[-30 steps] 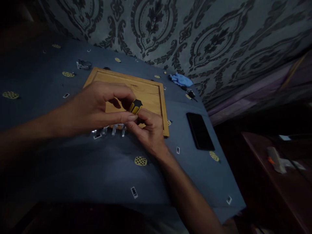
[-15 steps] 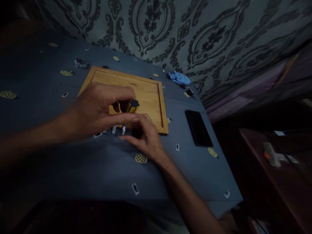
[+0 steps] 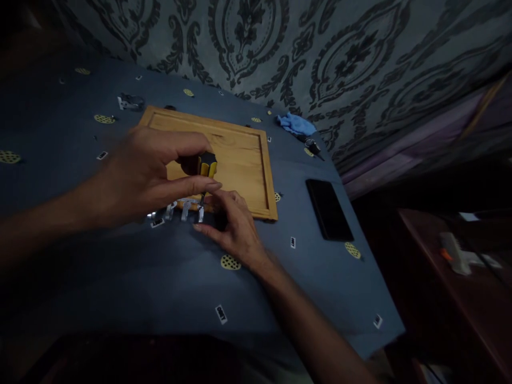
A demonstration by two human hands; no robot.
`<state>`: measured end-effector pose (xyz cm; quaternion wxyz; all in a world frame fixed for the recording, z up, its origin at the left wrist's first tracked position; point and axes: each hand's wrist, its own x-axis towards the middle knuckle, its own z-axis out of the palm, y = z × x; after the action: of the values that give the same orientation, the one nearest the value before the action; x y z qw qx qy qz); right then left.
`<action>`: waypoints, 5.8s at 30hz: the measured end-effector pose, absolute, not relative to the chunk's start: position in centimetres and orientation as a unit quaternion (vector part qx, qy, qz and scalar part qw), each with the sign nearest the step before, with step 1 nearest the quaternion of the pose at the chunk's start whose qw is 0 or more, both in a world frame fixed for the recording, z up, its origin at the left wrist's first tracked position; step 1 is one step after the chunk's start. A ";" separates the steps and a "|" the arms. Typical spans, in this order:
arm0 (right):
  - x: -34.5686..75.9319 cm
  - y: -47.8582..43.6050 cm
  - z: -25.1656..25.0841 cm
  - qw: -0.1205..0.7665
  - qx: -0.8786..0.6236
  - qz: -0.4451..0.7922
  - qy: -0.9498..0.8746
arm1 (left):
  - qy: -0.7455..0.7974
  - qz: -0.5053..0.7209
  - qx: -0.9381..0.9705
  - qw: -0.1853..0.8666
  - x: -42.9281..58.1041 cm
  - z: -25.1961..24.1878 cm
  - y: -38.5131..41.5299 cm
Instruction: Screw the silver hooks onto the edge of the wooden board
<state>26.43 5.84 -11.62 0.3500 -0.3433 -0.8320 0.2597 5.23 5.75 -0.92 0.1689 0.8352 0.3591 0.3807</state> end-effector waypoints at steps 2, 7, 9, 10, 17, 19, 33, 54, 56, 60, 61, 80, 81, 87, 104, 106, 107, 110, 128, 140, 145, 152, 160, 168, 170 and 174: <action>26.4 5.8 -11.5 0.350 -0.347 0.265 -0.829 | 0.365 0.366 0.839 0.172 5.1 -0.8 5.8; 26.4 5.7 -11.3 0.342 -0.358 0.271 -0.825 | 0.372 0.352 0.841 0.173 4.9 -0.7 5.8; 26.4 5.7 -11.3 0.343 -0.357 0.271 -0.825 | 0.379 0.344 0.844 0.161 4.9 -0.8 5.7; 26.5 5.7 -11.3 0.344 -0.357 0.270 -0.825 | 0.383 0.338 0.847 0.151 5.0 -0.9 5.6; 26.5 5.9 -11.7 0.358 -0.350 0.257 -0.826 | 0.384 0.355 0.847 0.097 5.7 -2.0 5.8; 26.5 5.9 -11.7 0.362 -0.346 0.257 -0.827 | 0.387 0.361 0.842 0.101 5.9 -1.9 5.9; 26.5 5.8 -11.8 0.361 -0.353 0.277 -0.817 | 0.357 0.346 0.850 0.174 5.4 -1.4 6.8; 26.5 5.8 -11.7 0.344 -0.378 0.272 -0.815 | 0.338 0.332 0.866 0.160 4.7 -1.7 6.8; 26.5 5.8 -11.7 0.345 -0.375 0.269 -0.817 | 0.340 0.323 0.869 0.159 4.9 -1.8 6.5; 26.5 5.8 -11.5 0.346 -0.369 0.270 -0.819 | 0.353 0.343 0.856 0.159 5.0 -1.6 6.1; 26.5 5.8 -11.5 0.347 -0.368 0.270 -0.819 | 0.357 0.351 0.851 0.158 5.0 -1.4 6.1; 26.6 5.7 -11.5 0.342 -0.361 0.247 -0.832 | 0.363 0.315 0.871 0.103 5.1 -0.6 5.6; 26.6 5.7 -11.5 0.341 -0.361 0.248 -0.832 | 0.360 0.317 0.871 0.102 5.1 -0.6 5.6; 26.6 5.8 -11.4 0.340 -0.359 0.243 -0.835 | 0.354 0.321 0.873 0.101 5.0 -0.9 5.6; 26.5 5.9 -11.8 0.357 -0.346 0.245 -0.832 | 0.361 0.329 0.871 0.044 5.6 -1.2 5.5; 26.5 5.9 -11.8 0.360 -0.345 0.245 -0.832 | 0.366 0.342 0.865 0.041 5.7 -1.1 5.4; 26.5 5.9 -11.8 0.361 -0.344 0.244 -0.832 | 0.374 0.346 0.859 0.044 5.7 -1.1 5.4; 26.6 5.8 -11.7 0.358 -0.346 0.244 -0.832 | 0.399 0.346 0.847 0.067 5.7 -1.1 5.4; 26.5 5.8 -11.3 0.331 -0.371 0.274 -0.823 | 0.334 0.281 0.879 0.189 4.4 -0.9 6.8; 24.2 4.9 -5.3 0.464 -0.362 0.283 -0.757 | 0.321 0.306 0.886 0.132 4.9 -0.1 5.9; 23.8 5.4 -5.2 0.471 -0.355 0.311 -0.745 | 0.323 0.301 0.874 0.203 4.5 0.6 5.8; 23.7 5.2 -4.7 0.465 -0.358 0.334 -0.738 | 0.395 0.210 0.858 0.253 2.4 -2.3 5.9; 23.8 5.6 -4.7 0.465 -0.363 0.341 -0.732 | 0.424 0.042 0.903 0.063 4.3 -5.6 4.3; 23.9 6.1 -4.0 0.449 -0.358 0.331 -0.749 | 0.456 0.050 0.887 0.056 4.9 -5.8 4.1; 23.8 6.1 -3.9 0.453 -0.365 0.316 -0.750 | 0.458 0.055 0.885 0.063 5.0 -5.9 4.1; 23.4 5.9 -4.4 0.475 -0.364 0.326 -0.732 | 0.462 0.052 0.882 0.074 5.0 -5.9 4.1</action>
<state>23.39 5.95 -4.41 0.4747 -0.3640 -0.7320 0.3261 5.01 4.12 -5.86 0.0742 0.8822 0.4620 0.0525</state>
